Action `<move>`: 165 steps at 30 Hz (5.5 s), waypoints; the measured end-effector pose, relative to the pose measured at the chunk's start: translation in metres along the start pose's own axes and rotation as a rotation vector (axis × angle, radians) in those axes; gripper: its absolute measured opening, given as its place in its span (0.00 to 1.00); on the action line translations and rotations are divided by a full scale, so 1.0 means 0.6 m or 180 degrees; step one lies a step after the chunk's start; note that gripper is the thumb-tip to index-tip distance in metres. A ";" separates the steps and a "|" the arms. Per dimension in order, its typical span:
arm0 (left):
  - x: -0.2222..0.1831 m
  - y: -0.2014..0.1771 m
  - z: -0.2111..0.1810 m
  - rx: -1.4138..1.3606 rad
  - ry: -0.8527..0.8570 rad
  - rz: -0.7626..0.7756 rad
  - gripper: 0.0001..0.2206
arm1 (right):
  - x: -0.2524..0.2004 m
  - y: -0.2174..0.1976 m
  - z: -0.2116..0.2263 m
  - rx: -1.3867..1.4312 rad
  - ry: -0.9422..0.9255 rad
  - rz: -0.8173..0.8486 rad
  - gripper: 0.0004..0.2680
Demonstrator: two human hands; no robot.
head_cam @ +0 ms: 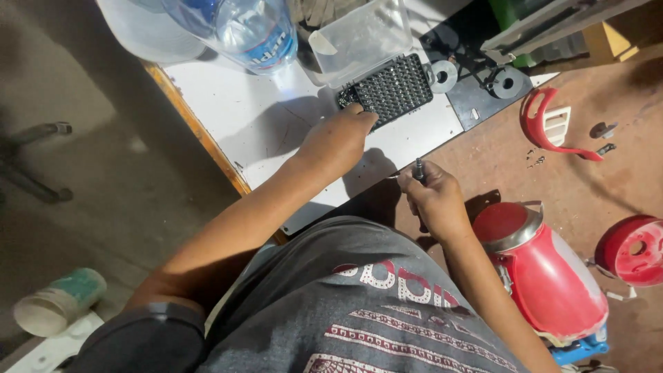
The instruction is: Dismantling the internal components of a red electric kettle using a screwdriver and an electric drill.
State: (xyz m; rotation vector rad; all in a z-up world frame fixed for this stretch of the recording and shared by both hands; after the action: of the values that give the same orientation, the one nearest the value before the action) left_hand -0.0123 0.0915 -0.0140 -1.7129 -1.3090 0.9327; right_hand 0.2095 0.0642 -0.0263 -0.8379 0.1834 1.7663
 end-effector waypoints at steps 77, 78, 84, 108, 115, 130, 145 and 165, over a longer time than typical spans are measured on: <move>-0.118 0.021 -0.447 -0.3331 -0.0793 0.1422 0.13 | -0.352 -0.227 -0.142 0.1105 -0.0572 -0.0001 0.14; -0.127 0.024 -0.469 -0.3322 -0.0777 0.1438 0.13 | -0.366 -0.244 -0.144 0.1116 -0.0573 -0.0021 0.14; -0.180 0.075 -0.565 -0.3562 -0.0926 0.1436 0.14 | -0.433 -0.312 -0.202 0.1191 -0.0647 0.0074 0.15; -0.050 0.240 -0.831 0.0693 0.0483 0.1130 0.40 | -0.506 -0.563 -0.535 0.1449 0.0317 -0.0301 0.08; -0.054 0.243 -0.830 0.0638 0.0800 0.1028 0.34 | -0.458 -0.581 -0.513 0.0415 0.0021 -0.0029 0.08; 0.009 0.265 -0.874 0.0837 0.1008 0.1122 0.28 | -0.387 -0.612 -0.526 0.0665 -0.0194 0.0307 0.12; 0.020 0.272 -0.881 0.0889 0.1033 0.1125 0.28 | -0.353 -0.643 -0.524 0.1112 0.0284 0.0928 0.11; 0.032 0.287 -0.891 0.1048 0.1147 0.1150 0.26 | -0.341 -0.654 -0.479 -0.0803 -0.0627 0.0784 0.17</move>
State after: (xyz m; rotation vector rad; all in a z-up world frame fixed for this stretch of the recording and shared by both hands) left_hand 0.5377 0.0041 0.0618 -1.7766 -0.5870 0.9229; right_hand 0.7117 -0.0961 -0.0024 -0.8399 -0.0717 2.1225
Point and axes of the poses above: each hand's wrist, its own x-axis towards the middle knuckle, its own y-axis out of the palm, z = x × y, the point moved 9 cm from there along x, towards the middle knuckle, and after that the axes turned 5 degrees about x, right-handed, at the moved point
